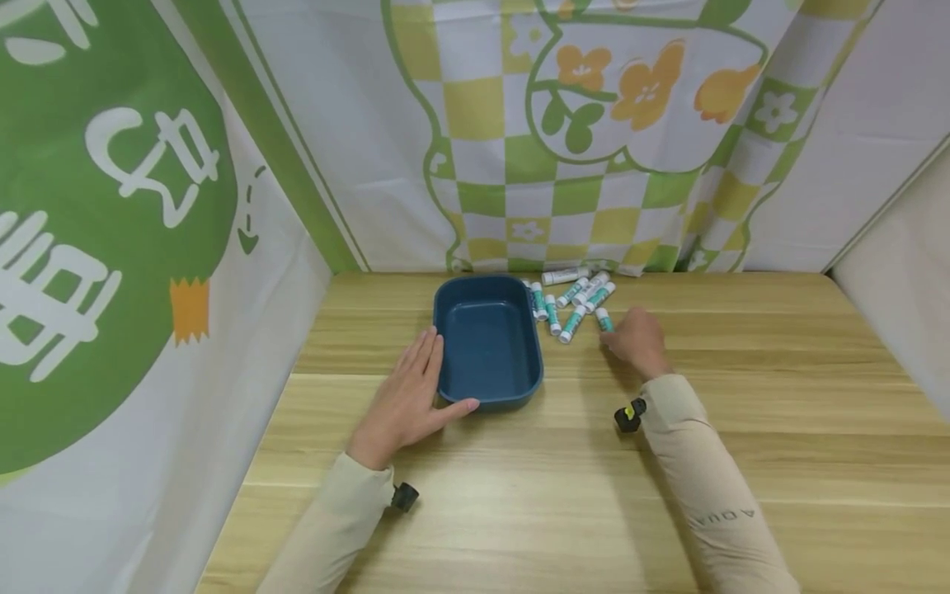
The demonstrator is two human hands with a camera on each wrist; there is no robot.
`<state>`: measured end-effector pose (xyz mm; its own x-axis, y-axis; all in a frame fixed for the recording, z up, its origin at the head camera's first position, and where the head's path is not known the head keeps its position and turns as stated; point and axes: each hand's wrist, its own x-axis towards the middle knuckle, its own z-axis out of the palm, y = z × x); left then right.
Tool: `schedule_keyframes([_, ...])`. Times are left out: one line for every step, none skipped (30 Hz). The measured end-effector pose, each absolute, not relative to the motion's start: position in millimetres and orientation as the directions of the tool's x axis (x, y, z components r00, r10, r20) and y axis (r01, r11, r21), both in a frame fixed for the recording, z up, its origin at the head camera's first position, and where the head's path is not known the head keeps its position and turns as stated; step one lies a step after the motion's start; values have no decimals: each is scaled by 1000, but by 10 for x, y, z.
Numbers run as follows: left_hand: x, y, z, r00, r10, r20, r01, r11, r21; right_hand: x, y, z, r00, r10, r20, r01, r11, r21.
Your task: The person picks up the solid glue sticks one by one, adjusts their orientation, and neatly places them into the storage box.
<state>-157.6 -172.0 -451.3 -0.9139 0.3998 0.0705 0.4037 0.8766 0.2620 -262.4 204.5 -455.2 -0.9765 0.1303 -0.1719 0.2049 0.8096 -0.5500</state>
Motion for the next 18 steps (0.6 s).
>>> schedule_keyframes([-1575,-1722,-4511,-914,399,69,403,878,260,-2614,2058,-4558,-979,127,-162,197,805,-560])
schedule_keyframes([-1574,-1725,-4508,-914,399,68,402,878,259,-2602,2070,-4560,-982,121,-145,183,805,-565])
schedule_keyframes([-1573,-1728,-4506,-915,398,67,401,879,258,-2587,2081,-4560,-985,117,-127,169,804,-571])
schedule_keyframes([-1573,-1731,-4504,-915,397,65,400,880,256,-2574,2092,-4562,-988,113,-109,155,804,-574])
schedule_keyframes([-1572,-1735,-4500,-916,396,63,398,881,256,-2560,2100,-4562,-990,107,-97,144,797,-587])
schedule_keyframes([-1570,-1738,-4498,-916,395,62,397,881,257,-2548,2110,-4561,-991,100,-88,132,788,-601])
schedule_keyframes([-1570,-1741,-4497,-917,395,62,397,881,256,-2538,2119,-4558,-993,91,-75,117,783,-611])
schedule_keyframes([-1571,-1744,-4497,-917,395,61,397,882,254,-2527,2129,-4553,-994,81,-66,105,775,-623])
schedule_keyframes([-1571,-1745,-4497,-917,394,62,396,882,255,-2520,2138,-4551,-995,77,-66,102,763,-638])
schedule_keyframes([-1570,-1746,-4496,-917,394,64,397,881,256,-2514,2146,-4548,-995,69,-66,95,753,-651])
schedule_keyframes([-1572,-1746,-4498,-917,393,66,396,882,257,-2509,2153,-4541,-996,63,-68,92,737,-670])
schedule_keyframes([-1573,-1745,-4501,-917,393,68,396,882,256,-2504,2160,-4535,-996,54,-67,85,723,-685])
schedule_keyframes([-1574,-1744,-4503,-916,395,72,399,880,256,-2500,2165,-4527,-997,44,-62,75,710,-700])
schedule_keyframes([-1574,-1741,-4506,-915,397,76,402,878,258,-2497,2170,-4519,-998,32,-53,60,699,-712])
schedule_keyframes([-1572,-1738,-4508,-914,397,78,404,877,259,-2495,2171,-4511,-999,18,-37,39,695,-718])
schedule_keyframes([-1571,-1737,-4511,-914,398,78,404,877,260,-2492,2171,-4499,-1000,-1,-13,9,691,-722])
schedule_keyframes([-1571,-1734,-4516,-914,397,78,403,877,260,-2491,2170,-4488,-1000,-20,13,-24,690,-723])
schedule_keyframes([-1568,-1731,-4516,-914,398,77,404,877,262,-2493,2168,-4481,-998,-39,42,-57,691,-720])
